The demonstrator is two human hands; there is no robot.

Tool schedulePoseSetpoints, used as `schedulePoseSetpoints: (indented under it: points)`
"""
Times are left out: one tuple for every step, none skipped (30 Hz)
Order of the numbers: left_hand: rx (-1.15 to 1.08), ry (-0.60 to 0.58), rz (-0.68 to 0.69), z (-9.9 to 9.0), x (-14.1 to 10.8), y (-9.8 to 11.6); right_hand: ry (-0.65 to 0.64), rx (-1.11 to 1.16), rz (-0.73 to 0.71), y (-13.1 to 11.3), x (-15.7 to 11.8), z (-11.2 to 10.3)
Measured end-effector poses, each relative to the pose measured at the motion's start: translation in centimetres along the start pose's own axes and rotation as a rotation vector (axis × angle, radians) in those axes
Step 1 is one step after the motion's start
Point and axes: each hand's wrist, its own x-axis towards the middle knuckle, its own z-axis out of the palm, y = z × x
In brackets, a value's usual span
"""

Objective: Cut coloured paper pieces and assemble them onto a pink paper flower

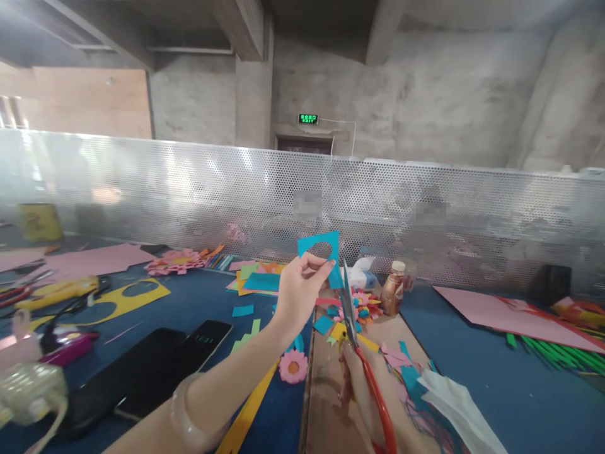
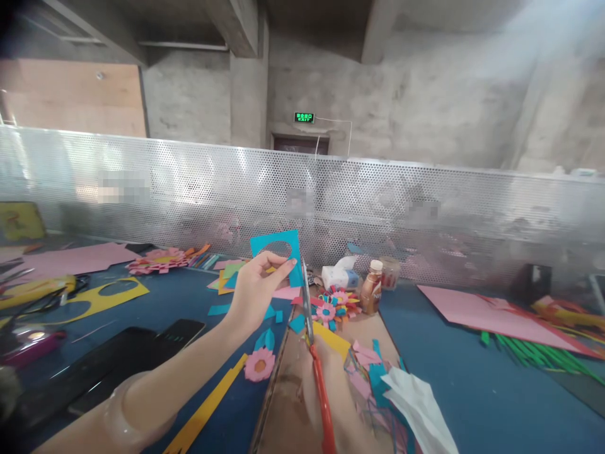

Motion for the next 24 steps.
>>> schedulePoseSetpoints:
  points:
    - [0.002, -0.001, 0.006, 0.0, 0.0, 0.0, -0.008, -0.009, 0.012, 0.1, 0.0, 0.0]
    - [0.004, 0.0, 0.013, 0.0, 0.0, 0.0, -0.018, -0.018, 0.023, 0.2, 0.0, 0.1]
    - [0.008, 0.001, 0.019, 0.0, -0.1, 0.0, -0.028, -0.025, 0.033, 0.2, -0.1, 0.1]
    - [0.012, 0.004, 0.021, 0.0, -0.1, 0.0, -0.036, -0.029, 0.041, 0.3, -0.1, 0.2]
    - [0.013, 0.005, 0.021, 0.1, -0.1, 0.0, -0.041, -0.031, 0.045, 0.2, -0.2, 0.2]
    - [0.011, 0.006, 0.019, 0.1, -0.2, 0.0, -0.044, -0.03, 0.046, 0.1, -0.3, 0.3]
    - [0.006, 0.006, 0.015, 0.2, -0.2, 0.0, -0.042, -0.027, 0.043, 0.0, -0.3, 0.4]
    - [0.002, 0.006, 0.01, 0.2, -0.2, 0.0, -0.037, -0.022, 0.038, -0.1, -0.3, 0.5]
    - [-0.001, 0.006, 0.007, 0.3, -0.3, -0.1, -0.029, -0.016, 0.033, -0.2, -0.3, 0.6]
    - [-0.003, 0.006, 0.004, 0.3, -0.3, -0.1, -0.021, -0.009, 0.031, -0.4, -0.3, 0.6]
    - [-0.004, 0.006, 0.0, 0.3, -0.3, -0.1, -0.012, -0.001, 0.031, -0.5, -0.3, 0.7]
    - [-0.003, 0.006, -0.003, 0.3, -0.3, -0.1, -0.003, 0.007, 0.032, -0.5, -0.3, 0.8]
    - [-0.002, 0.005, -0.006, 0.3, -0.3, -0.1, 0.005, 0.014, 0.035, -0.5, -0.2, 0.9]
    - [0.0, 0.005, -0.007, 0.3, -0.3, -0.1, 0.012, 0.02, 0.038, -0.5, -0.2, 0.9]
    - [0.001, 0.005, -0.009, 0.3, -0.3, -0.1, 0.016, 0.025, 0.041, -0.5, -0.2, 0.9]
    - [0.002, 0.005, -0.012, 0.2, -0.3, -0.1, 0.016, 0.03, 0.045, -0.4, -0.2, 0.9]
    - [0.001, 0.005, -0.015, 0.2, -0.3, -0.1, 0.013, 0.035, 0.051, -0.3, -0.2, 0.8]
    - [0.001, 0.007, -0.018, 0.2, -0.3, -0.1, 0.008, 0.039, 0.058, -0.1, -0.1, 0.8]
    - [0.001, 0.007, -0.02, 0.2, -0.3, -0.1, 0.003, 0.043, 0.066, 0.0, 0.0, 0.7]
    - [0.001, 0.007, -0.024, 0.2, -0.3, -0.1, -0.001, 0.047, 0.076, 0.2, 0.1, 0.6]
    - [0.003, 0.007, -0.027, 0.2, -0.3, -0.1, -0.004, 0.049, 0.087, 0.5, 0.3, 0.5]
    - [0.006, 0.006, -0.03, 0.2, -0.3, -0.1, -0.004, 0.052, 0.099, 0.7, 0.5, 0.4]
    - [0.01, 0.005, -0.031, 0.2, -0.3, -0.1, -0.003, 0.054, 0.112, 0.9, 0.7, 0.3]
    - [0.013, 0.004, -0.031, 0.1, -0.3, -0.1, -0.001, 0.057, 0.124, 1.1, 0.9, 0.2]
